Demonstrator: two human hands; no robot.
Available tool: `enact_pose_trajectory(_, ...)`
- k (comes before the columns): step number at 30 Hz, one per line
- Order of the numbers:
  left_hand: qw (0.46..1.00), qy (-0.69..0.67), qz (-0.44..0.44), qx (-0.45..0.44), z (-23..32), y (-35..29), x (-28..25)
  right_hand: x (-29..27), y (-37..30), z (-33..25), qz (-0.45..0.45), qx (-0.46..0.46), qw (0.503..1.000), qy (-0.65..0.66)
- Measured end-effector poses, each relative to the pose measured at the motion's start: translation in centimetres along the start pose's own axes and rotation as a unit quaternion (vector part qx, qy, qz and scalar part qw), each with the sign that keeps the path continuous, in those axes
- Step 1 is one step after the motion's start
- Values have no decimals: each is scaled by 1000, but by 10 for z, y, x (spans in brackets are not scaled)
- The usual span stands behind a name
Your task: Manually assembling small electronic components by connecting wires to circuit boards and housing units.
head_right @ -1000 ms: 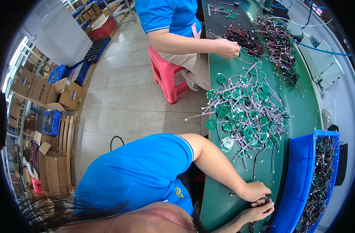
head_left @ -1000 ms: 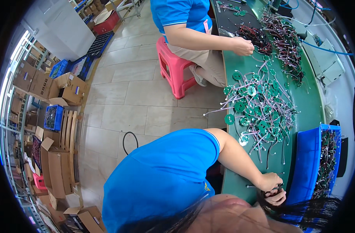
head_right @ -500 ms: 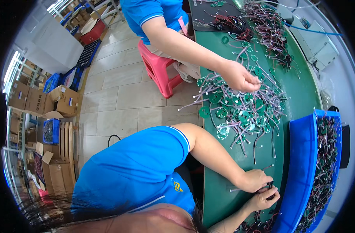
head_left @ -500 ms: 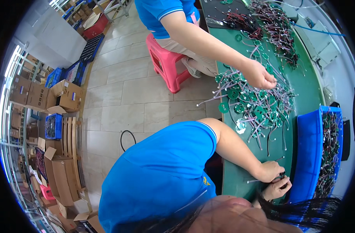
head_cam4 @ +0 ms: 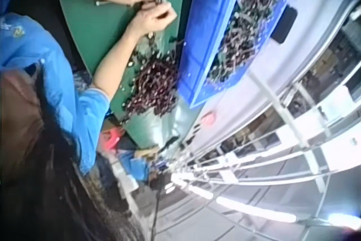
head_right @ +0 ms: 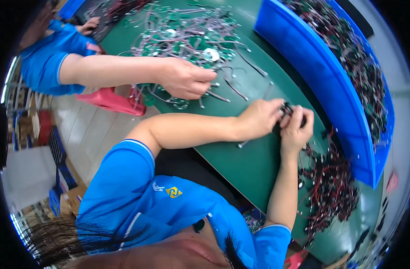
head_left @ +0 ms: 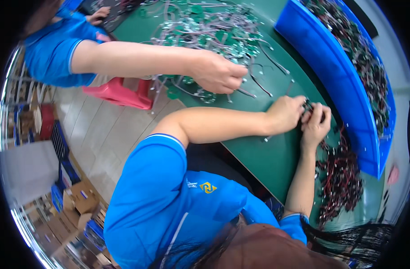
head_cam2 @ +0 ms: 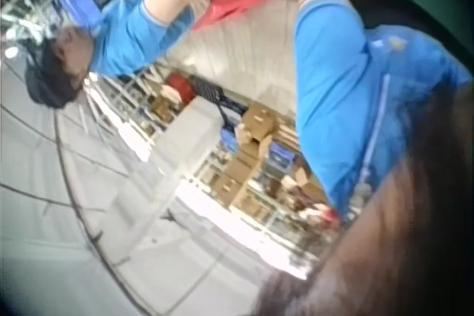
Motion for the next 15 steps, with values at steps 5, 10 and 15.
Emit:
enact_pose_trajectory(5, 999, 10, -41, -23, -11, 10, 0, 12, 5, 5, 4, 0, 1000, 28)
enact_pose_trajectory(10, 993, -43, -57, -97, -20, 18, -2, 19, 9, 12, -6, 2, 998, 58)
enact_pose_trajectory(15, 960, -184, -95, -189, -29, 24, 9, 22, 17, 13, -10, 15, 993, 116)
Point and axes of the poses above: each hand's wrist, its own y-axis towards the middle knuckle, its own x-axis out of the palm, z = x × y, the point moved 9 cm from there along y, towards the middle knuckle, and after that the axes turned 13 degrees about z, right-handed, at the moved point
